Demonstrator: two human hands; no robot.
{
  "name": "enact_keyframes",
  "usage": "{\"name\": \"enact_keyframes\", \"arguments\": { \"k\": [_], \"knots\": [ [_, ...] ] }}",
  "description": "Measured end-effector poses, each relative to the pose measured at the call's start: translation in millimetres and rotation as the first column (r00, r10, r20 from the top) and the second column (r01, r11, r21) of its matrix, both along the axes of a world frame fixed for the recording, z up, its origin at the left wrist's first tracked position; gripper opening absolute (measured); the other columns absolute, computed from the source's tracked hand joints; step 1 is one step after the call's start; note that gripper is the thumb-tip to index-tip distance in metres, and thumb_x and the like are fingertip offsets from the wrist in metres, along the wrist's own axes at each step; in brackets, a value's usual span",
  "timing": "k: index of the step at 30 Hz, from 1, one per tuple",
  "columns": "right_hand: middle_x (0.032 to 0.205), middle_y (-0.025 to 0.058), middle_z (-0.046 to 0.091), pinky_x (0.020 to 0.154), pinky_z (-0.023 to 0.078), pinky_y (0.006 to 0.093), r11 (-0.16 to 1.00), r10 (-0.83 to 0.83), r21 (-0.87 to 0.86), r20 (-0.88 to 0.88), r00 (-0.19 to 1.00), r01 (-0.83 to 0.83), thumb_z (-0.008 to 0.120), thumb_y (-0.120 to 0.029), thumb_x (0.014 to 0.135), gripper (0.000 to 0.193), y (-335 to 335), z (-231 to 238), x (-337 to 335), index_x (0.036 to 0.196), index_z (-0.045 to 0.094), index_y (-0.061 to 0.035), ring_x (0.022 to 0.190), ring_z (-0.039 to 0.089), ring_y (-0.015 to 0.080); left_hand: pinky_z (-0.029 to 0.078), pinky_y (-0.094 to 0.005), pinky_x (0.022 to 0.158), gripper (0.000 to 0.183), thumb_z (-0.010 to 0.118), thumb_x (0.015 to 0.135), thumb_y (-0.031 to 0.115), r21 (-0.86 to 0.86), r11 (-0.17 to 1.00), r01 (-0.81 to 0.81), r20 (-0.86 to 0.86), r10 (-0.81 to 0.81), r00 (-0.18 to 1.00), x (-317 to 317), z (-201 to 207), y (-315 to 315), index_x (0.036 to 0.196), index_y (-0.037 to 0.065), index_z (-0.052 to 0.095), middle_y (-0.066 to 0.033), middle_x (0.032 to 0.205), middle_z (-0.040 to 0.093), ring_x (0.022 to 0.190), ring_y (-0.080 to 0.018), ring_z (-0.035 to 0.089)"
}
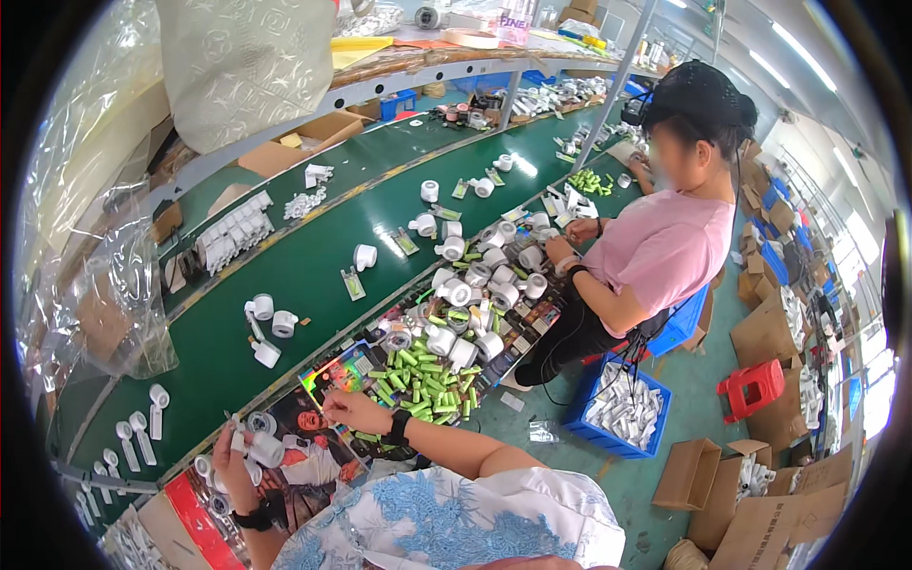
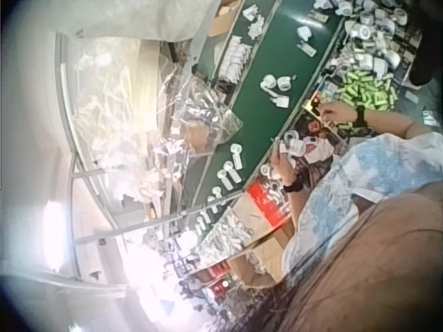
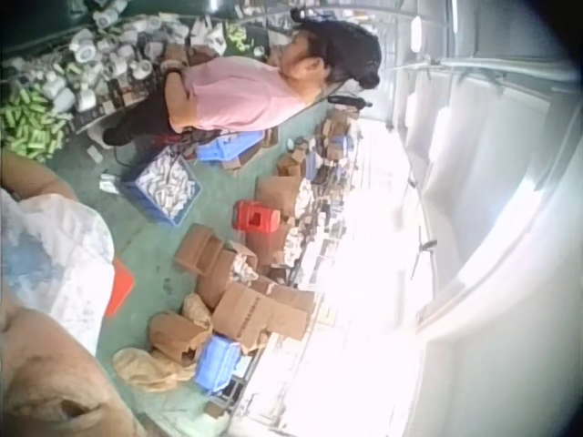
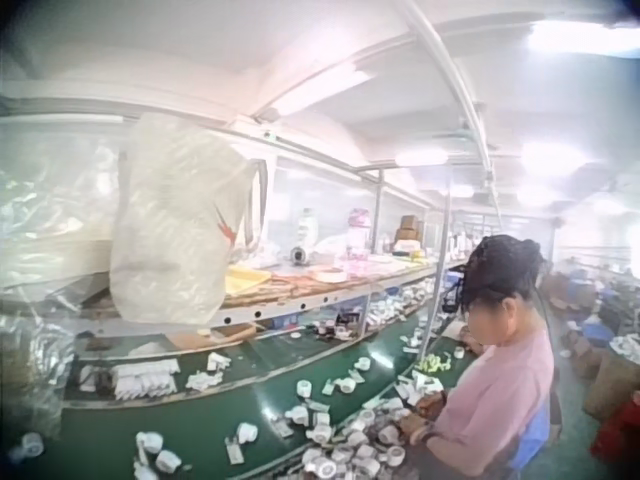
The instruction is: Assembling small plastic electronic components on a production line, fitting pieces together and organizing them.
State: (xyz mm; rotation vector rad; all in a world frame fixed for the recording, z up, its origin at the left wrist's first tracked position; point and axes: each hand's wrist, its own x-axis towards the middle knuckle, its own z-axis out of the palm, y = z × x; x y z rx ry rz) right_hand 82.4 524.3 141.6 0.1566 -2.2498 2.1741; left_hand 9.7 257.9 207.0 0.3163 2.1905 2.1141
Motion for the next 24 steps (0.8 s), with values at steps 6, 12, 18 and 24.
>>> {"name": "enact_keyframes", "arguments": {
  "k": [6, 12, 18, 24],
  "knots": [
    [0.079, 0.0031, 0.058, 0.063, 0.046, 0.0260, 0.987, 0.114, -0.125, 0.068, 0.991, -0.105, 0.050, -0.014, 0.088, 0.011, -14.9, 17.6, 7.3, 0.090, 0.052, -0.0033, 0.070, 0.056, 0.0105, 0.043, -0.0222, 0.069, 0.030, 0.053, 0.083, 0.005, 0.007, 0.999, 0.036, 0.084, -0.036, 0.996, 27.1, 28.8, 26.0, 0.112, -0.003, 0.056, -0.0044, 0.087, 0.060, 0.076, -0.0104, 0.054],
    [0.078, 0.0014, 0.056, 0.067, 0.046, 0.0256, 0.972, -0.011, -0.231, 0.141, 0.990, 0.044, 0.051, -0.014, 0.088, 0.011, -16.4, 36.2, 9.3, 0.087, 0.056, -0.0035, 0.073, 0.055, 0.0101, 0.044, -0.0238, 0.078, 0.031, 0.048, 0.085, 0.006, 0.009, 0.954, 0.300, 0.275, -0.291, 0.916, 23.3, 32.4, 59.1, 0.115, -0.002, 0.055, -0.0052, 0.101, 0.061, 0.090, -0.0097, 0.055],
    [0.081, 0.0030, 0.060, 0.070, 0.043, 0.0230, 0.984, 0.048, -0.174, 0.134, 0.990, -0.024, 0.051, -0.007, 0.087, 0.005, -20.8, 43.5, 8.0, 0.089, 0.051, -0.0025, 0.074, 0.054, 0.0077, 0.046, -0.0217, 0.073, 0.027, 0.052, 0.086, 0.004, 0.250, 0.933, 0.260, 0.286, -0.328, 0.900, 39.3, -9.9, 72.5, 0.112, -0.002, 0.056, -0.0047, 0.092, 0.063, 0.081, -0.0077, 0.057],
    [0.079, 0.0030, 0.061, 0.068, 0.042, 0.0218, 0.995, 0.065, -0.084, 0.173, 0.983, -0.051, 0.051, -0.006, 0.086, 0.004, -31.3, 41.1, 9.1, 0.086, 0.051, -0.0020, 0.073, 0.054, 0.0068, 0.048, -0.0237, 0.073, 0.028, 0.050, 0.087, 0.004, 0.268, 0.934, 0.236, 0.356, -0.324, 0.877, 45.7, -18.3, 64.0, 0.114, -0.003, 0.055, -0.0074, 0.090, 0.064, 0.081, -0.0111, 0.060]
  ]
}}
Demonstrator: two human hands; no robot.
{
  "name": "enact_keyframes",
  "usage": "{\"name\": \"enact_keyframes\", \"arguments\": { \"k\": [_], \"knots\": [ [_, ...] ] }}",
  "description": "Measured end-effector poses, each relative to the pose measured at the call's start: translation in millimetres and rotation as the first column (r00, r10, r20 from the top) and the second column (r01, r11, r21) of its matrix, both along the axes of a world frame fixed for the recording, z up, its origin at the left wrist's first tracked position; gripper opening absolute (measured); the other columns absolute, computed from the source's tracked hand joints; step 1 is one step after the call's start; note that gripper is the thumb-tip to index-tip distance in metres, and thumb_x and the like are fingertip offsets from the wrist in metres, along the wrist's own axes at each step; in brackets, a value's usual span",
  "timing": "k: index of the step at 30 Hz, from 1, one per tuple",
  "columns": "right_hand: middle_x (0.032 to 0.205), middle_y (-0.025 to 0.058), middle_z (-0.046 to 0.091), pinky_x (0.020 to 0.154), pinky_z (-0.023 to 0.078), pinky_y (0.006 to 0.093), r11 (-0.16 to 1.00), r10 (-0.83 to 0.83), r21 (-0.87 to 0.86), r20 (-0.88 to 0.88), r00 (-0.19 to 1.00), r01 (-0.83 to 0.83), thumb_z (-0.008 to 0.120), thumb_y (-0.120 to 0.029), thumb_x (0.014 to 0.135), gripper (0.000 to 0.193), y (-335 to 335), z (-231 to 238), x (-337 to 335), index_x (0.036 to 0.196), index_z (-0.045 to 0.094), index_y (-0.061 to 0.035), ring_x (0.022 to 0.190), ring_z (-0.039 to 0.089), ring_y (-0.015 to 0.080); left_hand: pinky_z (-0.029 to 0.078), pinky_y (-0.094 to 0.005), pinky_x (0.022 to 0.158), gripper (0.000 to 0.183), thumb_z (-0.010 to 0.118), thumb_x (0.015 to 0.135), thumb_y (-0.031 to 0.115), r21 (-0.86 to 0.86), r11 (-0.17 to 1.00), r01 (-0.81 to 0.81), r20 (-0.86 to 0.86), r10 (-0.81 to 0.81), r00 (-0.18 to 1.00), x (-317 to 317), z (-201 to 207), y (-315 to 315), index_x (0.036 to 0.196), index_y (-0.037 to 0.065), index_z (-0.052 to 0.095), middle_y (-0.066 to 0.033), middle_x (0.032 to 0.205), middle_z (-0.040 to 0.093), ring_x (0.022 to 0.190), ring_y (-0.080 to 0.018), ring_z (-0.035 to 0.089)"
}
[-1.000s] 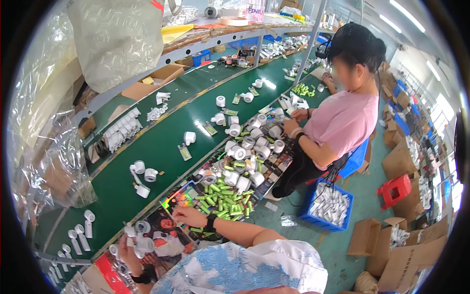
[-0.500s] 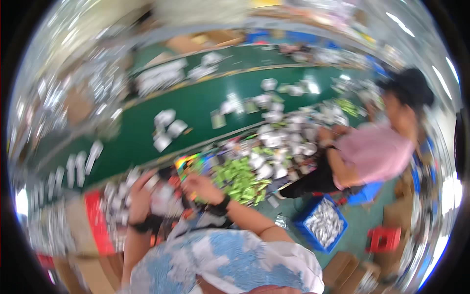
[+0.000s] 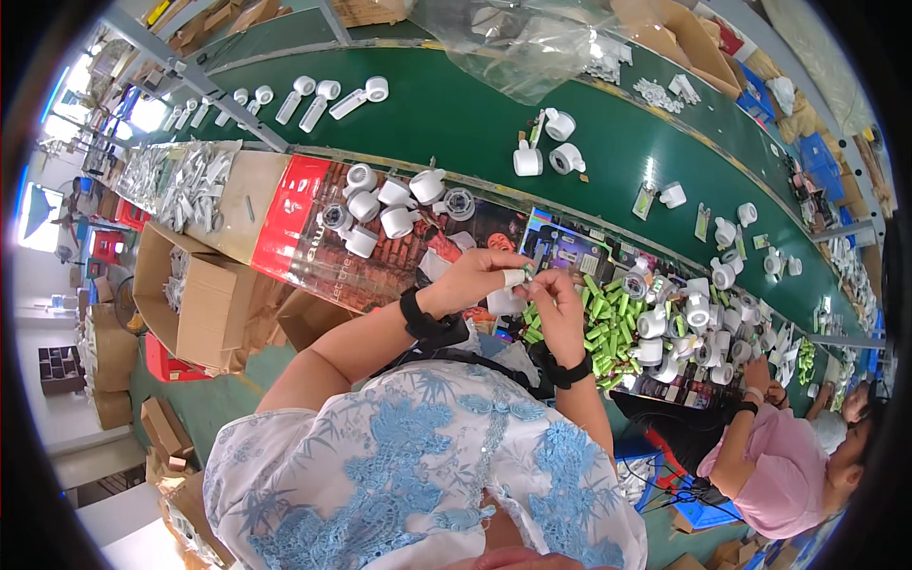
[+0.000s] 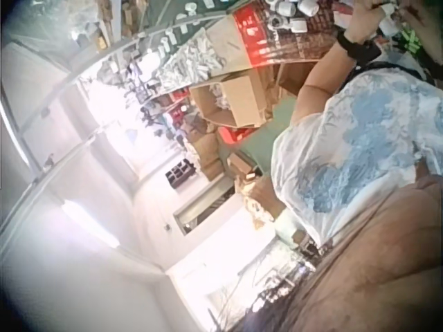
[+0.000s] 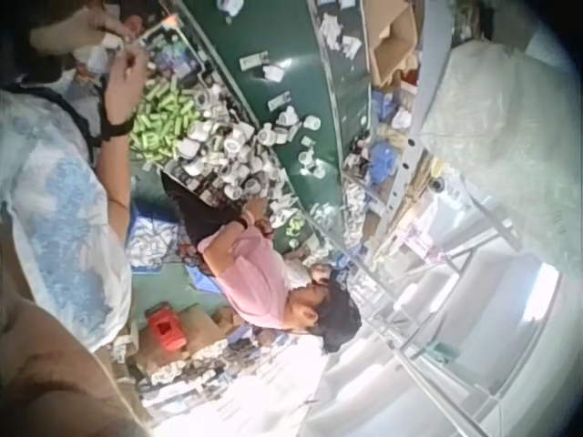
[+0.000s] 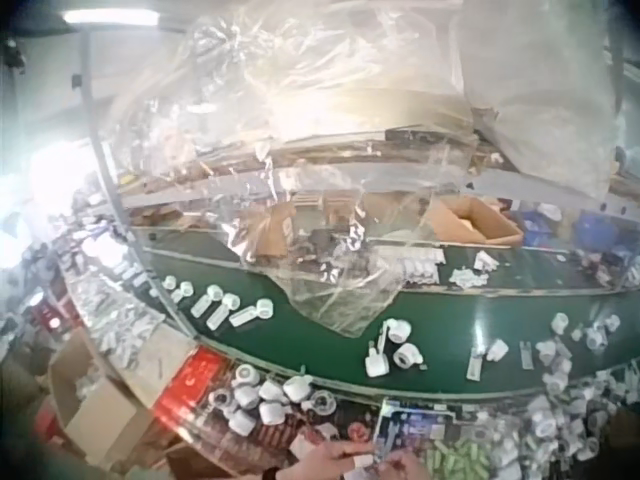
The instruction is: Assembling small plastic electronic components on a production line, fitting pieces together and organizing them.
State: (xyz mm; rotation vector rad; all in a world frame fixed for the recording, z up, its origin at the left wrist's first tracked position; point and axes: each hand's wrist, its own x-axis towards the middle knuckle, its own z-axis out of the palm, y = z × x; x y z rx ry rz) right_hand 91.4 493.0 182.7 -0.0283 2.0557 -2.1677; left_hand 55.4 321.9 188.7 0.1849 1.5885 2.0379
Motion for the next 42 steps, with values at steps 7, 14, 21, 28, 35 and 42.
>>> {"name": "enact_keyframes", "arguments": {
  "k": [7, 14, 21, 28, 35, 42],
  "knots": [
    [0.077, 0.0033, 0.057, 0.066, 0.042, 0.0231, 0.996, 0.027, 0.089, -0.064, 0.998, -0.021, 0.051, -0.005, 0.086, 0.005, -5.5, 6.8, -4.5, 0.085, 0.050, -0.0010, 0.071, 0.054, 0.0092, 0.051, -0.0248, 0.070, 0.025, 0.055, 0.084, 0.003, 0.033, 0.998, -0.046, 0.142, 0.041, 0.989, -3.1, 2.4, -7.3, 0.108, -0.003, 0.058, -0.0098, 0.091, 0.065, 0.079, -0.0139, 0.063],
    [0.073, 0.0040, 0.058, 0.064, 0.043, 0.0250, 0.977, 0.064, 0.208, -0.129, 0.990, -0.037, 0.052, -0.007, 0.085, 0.006, -3.6, 17.4, -9.2, 0.084, 0.051, -0.0012, 0.068, 0.053, 0.0105, 0.050, -0.0244, 0.071, 0.022, 0.059, 0.083, 0.006, 0.005, 0.997, -0.075, 0.065, 0.074, 0.995, -2.2, 1.6, -10.2, 0.104, -0.001, 0.062, -0.0079, 0.092, 0.066, 0.081, -0.0114, 0.061],
    [0.071, 0.0041, 0.052, 0.060, 0.042, 0.0261, 0.942, 0.079, 0.333, -0.091, 0.993, -0.045, 0.054, -0.008, 0.083, 0.007, 9.0, 19.0, -4.6, 0.084, 0.051, -0.0023, 0.065, 0.050, 0.0119, 0.046, -0.0229, 0.072, 0.020, 0.061, 0.080, 0.005, -0.305, 0.950, -0.071, -0.277, -0.017, 0.961, 3.7, 12.4, 0.3, 0.099, -0.002, 0.062, -0.0055, 0.092, 0.062, 0.083, -0.0102, 0.058],
    [0.073, 0.0128, 0.056, 0.061, 0.044, 0.0343, 0.946, -0.186, 0.221, -0.232, 0.955, 0.238, 0.053, -0.006, 0.081, 0.006, -12.4, 17.5, 5.3, 0.086, 0.050, -0.0028, 0.068, 0.057, 0.0278, 0.046, -0.0249, 0.075, 0.024, 0.060, 0.076, -0.005, -0.209, 0.941, -0.267, -0.389, 0.170, 0.905, 14.8, 2.4, 12.7, 0.099, 0.000, 0.062, -0.0068, 0.094, 0.061, 0.084, -0.0143, 0.057],
    [0.102, 0.0062, 0.059, 0.085, 0.041, 0.0294, 0.927, -0.357, -0.170, -0.135, 0.924, 0.333, 0.051, -0.010, 0.088, 0.007, 101.7, 30.6, -1.1, 0.094, 0.053, -0.0063, 0.095, 0.053, 0.0145, 0.040, -0.0298, 0.092, 0.037, 0.057, 0.079, -0.003, -0.257, 0.915, -0.312, -0.500, 0.151, 0.853, -0.6, 24.8, 17.9, 0.115, 0.004, 0.055, -0.0095, 0.108, 0.060, 0.108, -0.0180, 0.052],
    [0.096, 0.0044, 0.060, 0.071, 0.045, 0.0249, 0.549, -0.836, -0.040, -0.032, 0.548, 0.835, 0.053, -0.014, 0.086, 0.006, 317.2, 5.3, 16.5, 0.085, 0.052, -0.0081, 0.083, 0.056, 0.0104, 0.041, -0.0180, 0.063, 0.027, 0.045, 0.081, -0.002, -0.349, 0.902, -0.254, -0.137, 0.219, 0.966, -26.5, -24.1, -67.1, 0.104, 0.000, 0.058, -0.0025, 0.091, 0.060, 0.072, -0.0065, 0.052]
  ]
}}
